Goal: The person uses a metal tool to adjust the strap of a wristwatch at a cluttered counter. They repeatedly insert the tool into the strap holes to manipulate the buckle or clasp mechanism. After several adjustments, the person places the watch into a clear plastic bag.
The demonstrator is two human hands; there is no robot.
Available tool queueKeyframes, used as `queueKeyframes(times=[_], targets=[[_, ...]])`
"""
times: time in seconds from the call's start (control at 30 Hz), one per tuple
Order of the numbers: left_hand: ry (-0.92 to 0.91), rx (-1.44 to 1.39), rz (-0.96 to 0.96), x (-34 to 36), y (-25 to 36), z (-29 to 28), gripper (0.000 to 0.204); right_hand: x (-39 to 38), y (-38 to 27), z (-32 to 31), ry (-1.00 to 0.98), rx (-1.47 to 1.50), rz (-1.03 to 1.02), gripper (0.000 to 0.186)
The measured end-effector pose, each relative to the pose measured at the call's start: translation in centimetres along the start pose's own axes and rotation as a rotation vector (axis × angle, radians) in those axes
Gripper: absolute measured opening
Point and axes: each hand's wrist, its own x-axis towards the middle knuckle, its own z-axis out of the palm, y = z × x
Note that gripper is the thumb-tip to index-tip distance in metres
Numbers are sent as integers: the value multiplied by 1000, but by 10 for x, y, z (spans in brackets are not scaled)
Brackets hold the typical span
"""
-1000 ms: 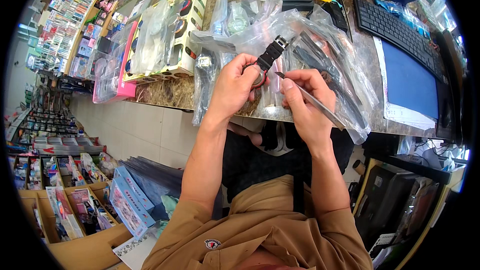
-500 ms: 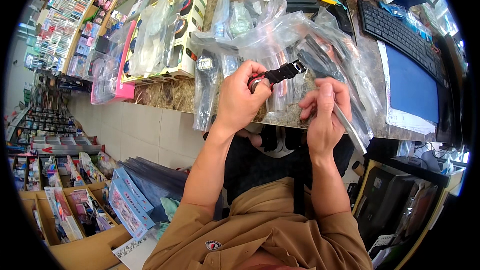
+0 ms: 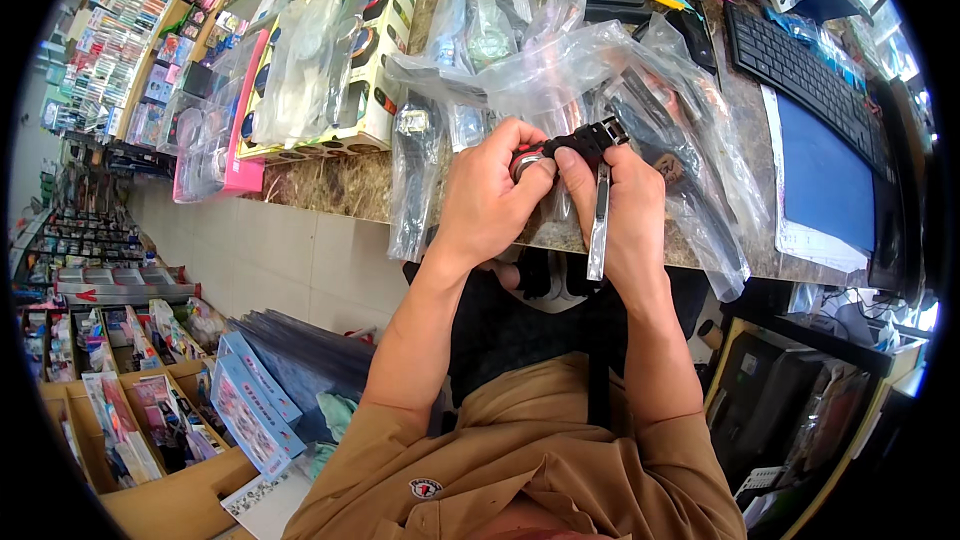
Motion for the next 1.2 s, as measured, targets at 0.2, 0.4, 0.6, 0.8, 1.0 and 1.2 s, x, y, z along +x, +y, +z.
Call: queueKeyframes(times=[0.2, 0.4, 0.6, 0.8, 1.0, 1.2], targets=[[16, 72, 21, 1, 3, 0, 26, -2, -1, 4, -12, -26, 9, 27], [20, 111, 27, 2, 5, 0, 26, -2, -3, 4, -26, -11, 87, 28], [-5, 135, 22, 3, 3, 1, 27, -3, -2, 4, -13, -6, 62, 26], [-44, 206, 53, 2, -1, -3, 32, 0, -3, 4, -10, 3, -45, 26], [-59, 217, 12, 1, 5, -2, 32, -3, 4, 9, 33, -58, 6, 28], [-38, 209, 25, 2, 2, -2, 32, 0, -2, 7, 40, -46, -146, 21]])
